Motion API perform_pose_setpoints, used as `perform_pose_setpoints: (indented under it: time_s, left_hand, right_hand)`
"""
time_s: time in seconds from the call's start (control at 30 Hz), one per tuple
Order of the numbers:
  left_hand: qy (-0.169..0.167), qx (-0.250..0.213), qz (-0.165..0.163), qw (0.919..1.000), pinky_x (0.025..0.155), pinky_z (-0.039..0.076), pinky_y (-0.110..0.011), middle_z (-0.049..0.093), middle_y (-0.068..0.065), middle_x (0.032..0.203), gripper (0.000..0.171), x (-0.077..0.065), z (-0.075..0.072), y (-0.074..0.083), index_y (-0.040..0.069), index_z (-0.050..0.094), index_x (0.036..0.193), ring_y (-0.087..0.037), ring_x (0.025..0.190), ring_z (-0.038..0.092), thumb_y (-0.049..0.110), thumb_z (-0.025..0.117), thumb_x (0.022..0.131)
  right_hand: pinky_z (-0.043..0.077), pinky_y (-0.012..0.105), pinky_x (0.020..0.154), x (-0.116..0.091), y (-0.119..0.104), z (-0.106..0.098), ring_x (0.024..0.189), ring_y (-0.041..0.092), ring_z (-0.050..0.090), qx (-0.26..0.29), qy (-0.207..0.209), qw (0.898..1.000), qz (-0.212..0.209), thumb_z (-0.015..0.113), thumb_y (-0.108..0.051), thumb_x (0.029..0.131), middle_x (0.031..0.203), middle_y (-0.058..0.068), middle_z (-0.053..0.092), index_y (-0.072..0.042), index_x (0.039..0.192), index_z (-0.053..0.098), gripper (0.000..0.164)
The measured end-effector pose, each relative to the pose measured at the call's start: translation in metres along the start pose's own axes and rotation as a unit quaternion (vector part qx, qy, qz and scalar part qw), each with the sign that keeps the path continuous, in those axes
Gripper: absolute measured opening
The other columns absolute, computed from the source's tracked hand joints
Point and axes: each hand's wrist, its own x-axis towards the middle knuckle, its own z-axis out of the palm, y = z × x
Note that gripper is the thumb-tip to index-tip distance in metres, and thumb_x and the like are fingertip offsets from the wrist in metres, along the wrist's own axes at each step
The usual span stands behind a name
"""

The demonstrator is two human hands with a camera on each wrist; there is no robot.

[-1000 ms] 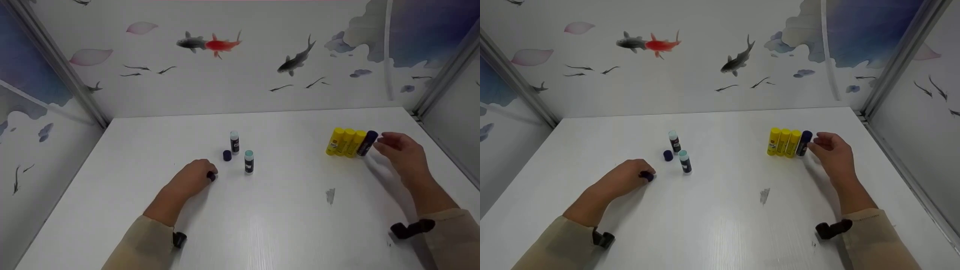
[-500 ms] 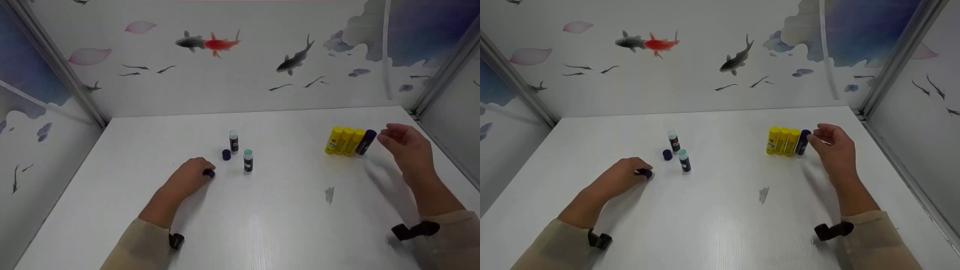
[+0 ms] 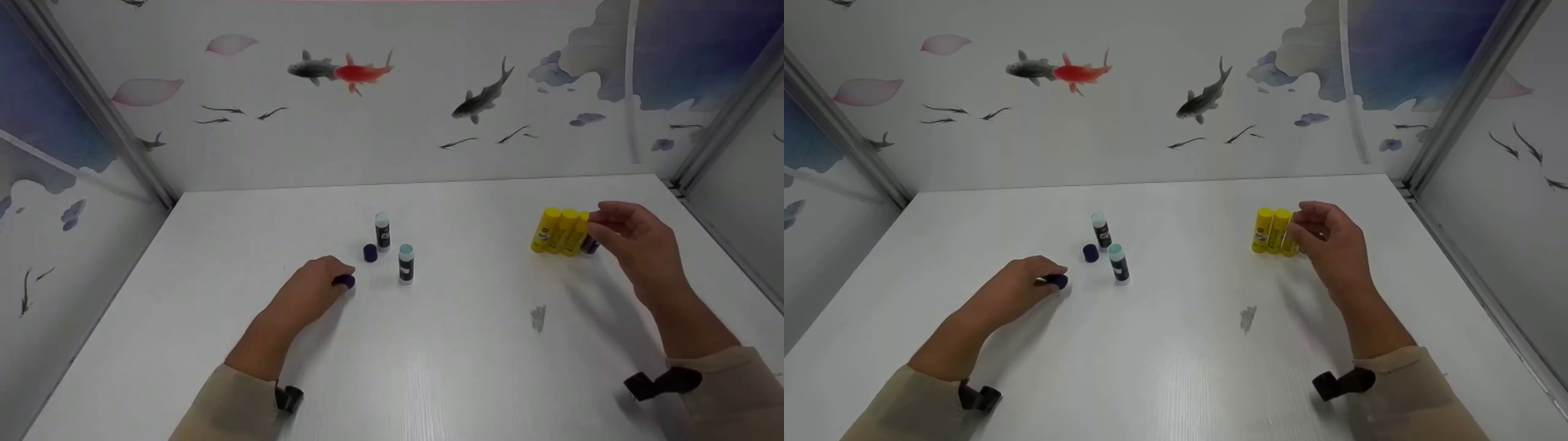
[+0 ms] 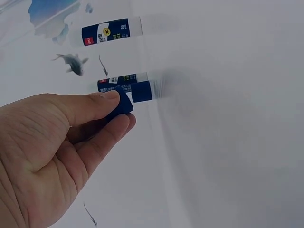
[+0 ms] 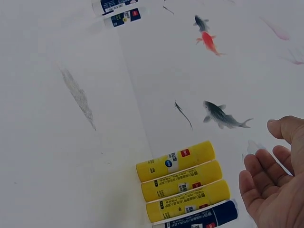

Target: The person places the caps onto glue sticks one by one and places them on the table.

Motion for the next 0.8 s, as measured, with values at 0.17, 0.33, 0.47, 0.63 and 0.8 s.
perform_pose_setpoints:
  time_s: [0.17, 0.33, 0.47, 0.63, 0.8]
  left_hand:
    - [0.004, -0.005, -0.006, 1.0000, 0.111, 0.052, -0.044, 0.070, -0.011, 0.131, 0.038, -0.002, 0.000, 0.002, 0.009, 0.068, 0.137, -0.027, 0.127, 0.065, 0.005, 0.068, 0.099]
    - [0.007, -0.012, -0.018, 0.9997, 0.111, 0.052, -0.044, 0.070, -0.010, 0.132, 0.039, -0.004, -0.001, 0.005, 0.010, 0.068, 0.138, -0.026, 0.127, 0.065, 0.006, 0.069, 0.099]
    - [0.009, -0.019, -0.015, 0.9997, 0.110, 0.053, -0.044, 0.070, -0.010, 0.131, 0.039, -0.006, -0.001, 0.006, 0.010, 0.068, 0.137, -0.026, 0.126, 0.066, 0.006, 0.069, 0.099]
    - [0.010, -0.034, -0.005, 0.9994, 0.109, 0.053, -0.043, 0.071, -0.009, 0.130, 0.038, -0.007, 0.000, 0.006, 0.010, 0.069, 0.136, -0.025, 0.124, 0.067, 0.006, 0.070, 0.099]
    - [0.014, -0.044, 0.004, 0.9989, 0.109, 0.054, -0.043, 0.071, -0.009, 0.130, 0.038, -0.007, 0.000, 0.007, 0.010, 0.069, 0.136, -0.025, 0.124, 0.067, 0.006, 0.070, 0.098]
  right_hand:
    - [0.050, 0.003, 0.091, -0.002, 0.000, 0.007, 0.115, 0.001, 0.058, -0.005, -0.015, 1.000, -0.003, 0.071, -0.029, 0.099, 0.122, -0.013, 0.064, -0.018, 0.140, 0.058, 0.044]
    - [0.052, 0.006, 0.090, -0.002, -0.003, 0.016, 0.113, 0.003, 0.059, 0.022, -0.031, 0.999, -0.007, 0.073, -0.026, 0.099, 0.122, -0.009, 0.066, -0.013, 0.141, 0.058, 0.047]
    - [0.052, 0.007, 0.091, -0.002, -0.005, 0.026, 0.114, 0.003, 0.061, 0.011, -0.042, 0.999, -0.024, 0.071, -0.026, 0.100, 0.123, -0.007, 0.066, -0.007, 0.144, 0.055, 0.050]
    - [0.050, 0.006, 0.094, -0.002, -0.007, 0.040, 0.116, 0.003, 0.061, -0.013, -0.055, 0.998, -0.037, 0.070, -0.029, 0.101, 0.123, -0.006, 0.065, -0.005, 0.144, 0.054, 0.052]
    - [0.052, 0.009, 0.093, -0.001, -0.011, 0.053, 0.114, 0.003, 0.064, 0.004, -0.074, 0.996, -0.049, 0.072, -0.026, 0.100, 0.124, -0.002, 0.066, -0.005, 0.141, 0.055, 0.049]
